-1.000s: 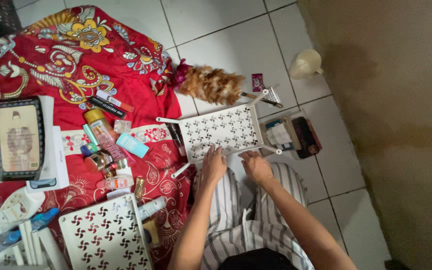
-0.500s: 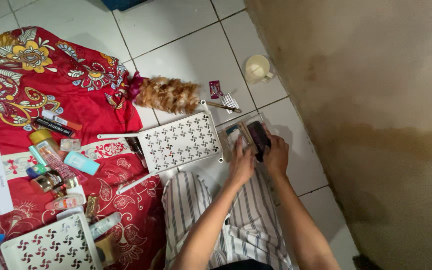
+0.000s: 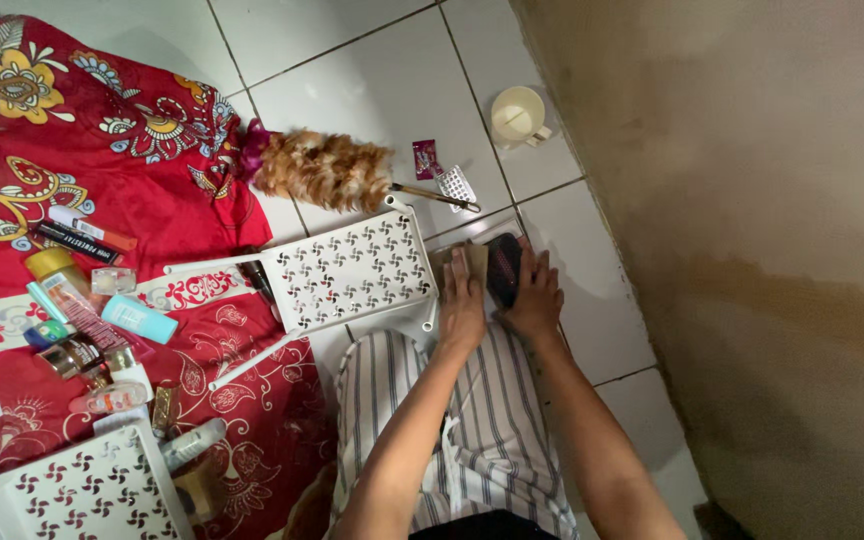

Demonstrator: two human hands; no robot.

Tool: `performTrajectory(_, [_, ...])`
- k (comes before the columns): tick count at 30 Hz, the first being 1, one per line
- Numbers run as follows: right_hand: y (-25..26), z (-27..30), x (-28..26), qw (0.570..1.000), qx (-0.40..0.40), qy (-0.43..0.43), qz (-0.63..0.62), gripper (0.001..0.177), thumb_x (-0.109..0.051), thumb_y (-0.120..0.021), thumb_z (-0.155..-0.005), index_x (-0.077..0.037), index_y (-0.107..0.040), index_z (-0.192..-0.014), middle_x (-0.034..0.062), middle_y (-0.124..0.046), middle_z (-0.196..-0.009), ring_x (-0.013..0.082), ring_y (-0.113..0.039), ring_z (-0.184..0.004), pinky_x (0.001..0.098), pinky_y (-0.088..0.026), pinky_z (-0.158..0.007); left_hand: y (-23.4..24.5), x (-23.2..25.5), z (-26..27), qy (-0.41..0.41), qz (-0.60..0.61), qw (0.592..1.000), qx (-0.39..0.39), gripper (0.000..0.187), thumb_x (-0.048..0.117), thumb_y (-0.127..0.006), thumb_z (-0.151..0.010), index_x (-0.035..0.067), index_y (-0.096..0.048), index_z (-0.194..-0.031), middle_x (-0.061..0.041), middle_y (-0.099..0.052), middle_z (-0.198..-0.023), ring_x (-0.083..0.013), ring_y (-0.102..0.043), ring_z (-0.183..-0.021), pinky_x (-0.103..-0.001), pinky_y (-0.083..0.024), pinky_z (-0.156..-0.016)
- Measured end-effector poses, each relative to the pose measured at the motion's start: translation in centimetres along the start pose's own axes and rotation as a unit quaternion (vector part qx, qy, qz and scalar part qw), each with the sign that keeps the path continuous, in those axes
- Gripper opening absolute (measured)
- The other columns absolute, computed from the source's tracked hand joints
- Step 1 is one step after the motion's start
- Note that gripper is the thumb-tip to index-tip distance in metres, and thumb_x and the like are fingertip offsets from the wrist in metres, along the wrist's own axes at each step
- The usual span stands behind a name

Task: The person assembles a white plastic storage rack by inserting vertical poles into a perforated panel and attaching black feet. They then place a phone and a small box onto the assembled rack.

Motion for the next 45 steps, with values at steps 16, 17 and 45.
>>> performTrajectory(16, [4.4,2.8,-0.9,0.991,0.088,-0.019,-0.096,0.147,-0.031,-0.095,-0.055,-0.026,0.001,-0.165,0.0209,-0.038,-0.150,0.0468,-0.046,-0.129,0.0557,-0.043,-0.105,1.4,0.2,0.2,0.042,0.052,0.997,-0.025,0.059,0.002,-0.063,-0.085,0.000,-0.049,-0.143,-0.028,-0.006,-0.165,-0.0586,-0.017,-0.148,-0.064,-0.029,-0.117])
performTrajectory(17, [4.3,3.6,-1.0,0.990,0.091,-0.011,-0.109,0.146,-0.032,-0.095,-0.056,-0.023,0.001,-0.166,0.0220,-0.039,-0.150,0.0473,-0.047,-0.128,0.0552,-0.043,-0.106,1.8,0.4,0.6,0.042,0.057,0.997,-0.006,0.063,0.006,-0.063,-0.088,-0.004,-0.045,-0.147,-0.031,-0.013,-0.162,-0.0594,-0.020,-0.145,-0.063,-0.031,-0.115])
performTrajectory(45, [-4.4,-1.4,5.8,0.859,0.003,-0.089,-0.504,0.059,-0.026,-0.075,-0.086,-0.010,-0.051,-0.137,0.0127,-0.065,-0.133,0.0280,-0.061,-0.122,0.0367,-0.049,-0.099,-7.3,-4.5,0.3,0.264,0.197,0.943,0.040,0.058,0.019,-0.062,-0.095,-0.010,-0.041,-0.141,-0.034,-0.059,-0.130,-0.0489,-0.057,-0.119,-0.049,-0.046,-0.101])
Point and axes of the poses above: each hand's wrist, its own z-axis away from the middle knuckle, its own y-axis out of the back of the hand, x = y × z, the point moved 1 cm from there along -z, towards the middle knuckle
